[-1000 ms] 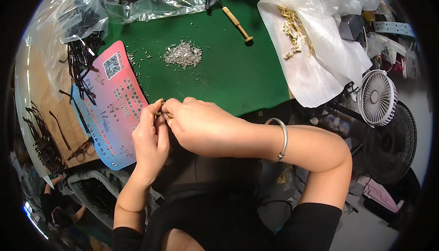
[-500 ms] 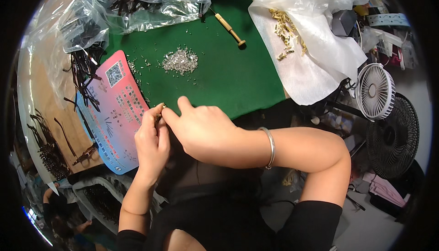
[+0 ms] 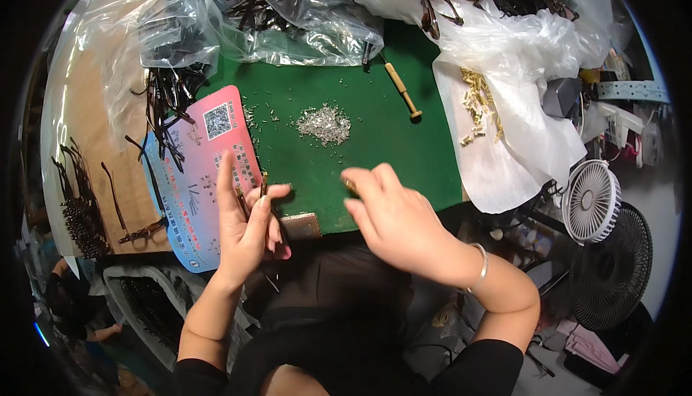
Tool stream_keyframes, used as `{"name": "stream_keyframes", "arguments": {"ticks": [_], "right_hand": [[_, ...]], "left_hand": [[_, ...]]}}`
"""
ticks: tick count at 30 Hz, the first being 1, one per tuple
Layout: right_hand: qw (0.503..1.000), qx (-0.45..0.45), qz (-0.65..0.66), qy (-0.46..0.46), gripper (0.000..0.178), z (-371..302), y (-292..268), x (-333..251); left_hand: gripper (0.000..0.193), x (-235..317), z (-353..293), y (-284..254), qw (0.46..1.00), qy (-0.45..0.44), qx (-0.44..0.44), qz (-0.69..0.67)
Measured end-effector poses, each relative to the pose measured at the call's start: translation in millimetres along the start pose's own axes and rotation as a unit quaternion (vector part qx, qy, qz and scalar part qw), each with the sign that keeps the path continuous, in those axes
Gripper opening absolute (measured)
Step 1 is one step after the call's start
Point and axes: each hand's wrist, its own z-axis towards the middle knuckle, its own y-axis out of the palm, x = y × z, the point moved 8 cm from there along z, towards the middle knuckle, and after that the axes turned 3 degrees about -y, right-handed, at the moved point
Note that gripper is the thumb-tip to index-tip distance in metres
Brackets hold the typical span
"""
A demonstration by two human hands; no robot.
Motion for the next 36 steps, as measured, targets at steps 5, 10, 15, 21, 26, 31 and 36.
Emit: {"name": "stream_keyframes", "arguments": {"ticks": [5, 10, 15, 21, 26, 31, 36], "right_hand": [[0.999, 0.036, 0.029, -0.016, 0.029, 2.8, -0.5, 8.5], [0.998, -0.019, 0.054, 0.015, 0.030, 7.0, 0.8, 17.2], [0.996, 0.037, 0.078, 0.012, 0.028, 0.7, -25.2, 37.3], [0.981, 0.155, 0.066, 0.095, 0.026, 24.5, -99.2, 53.7], [0.898, 0.372, -0.228, 0.053, 0.026, 87.0, -215.1, 94.3], [0.904, 0.268, -0.272, 0.192, 0.021, 144.2, -206.5, 147.1], [0.971, 0.131, 0.012, 0.200, 0.014, 126.2, -214.4, 158.2]], "left_hand": [[0.034, 11.8, 1.1, 1.3, 0.952, 0.187, -0.109, 0.217], [0.044, -0.1, 15.5, -23.9, 0.984, -0.082, -0.104, -0.120], [0.093, 13.7, -14.3, -17.8, 0.881, -0.108, -0.274, -0.371], [0.037, 4.4, -6.3, -38.5, 0.989, -0.100, -0.054, -0.089], [0.012, 25.1, -0.3, -22.9, 0.993, -0.052, -0.048, 0.099], [0.014, 19.3, 0.4, -24.8, 0.979, -0.015, 0.001, 0.204], [0.008, 27.9, 7.3, -29.2, 0.900, 0.122, 0.065, 0.413]]}}
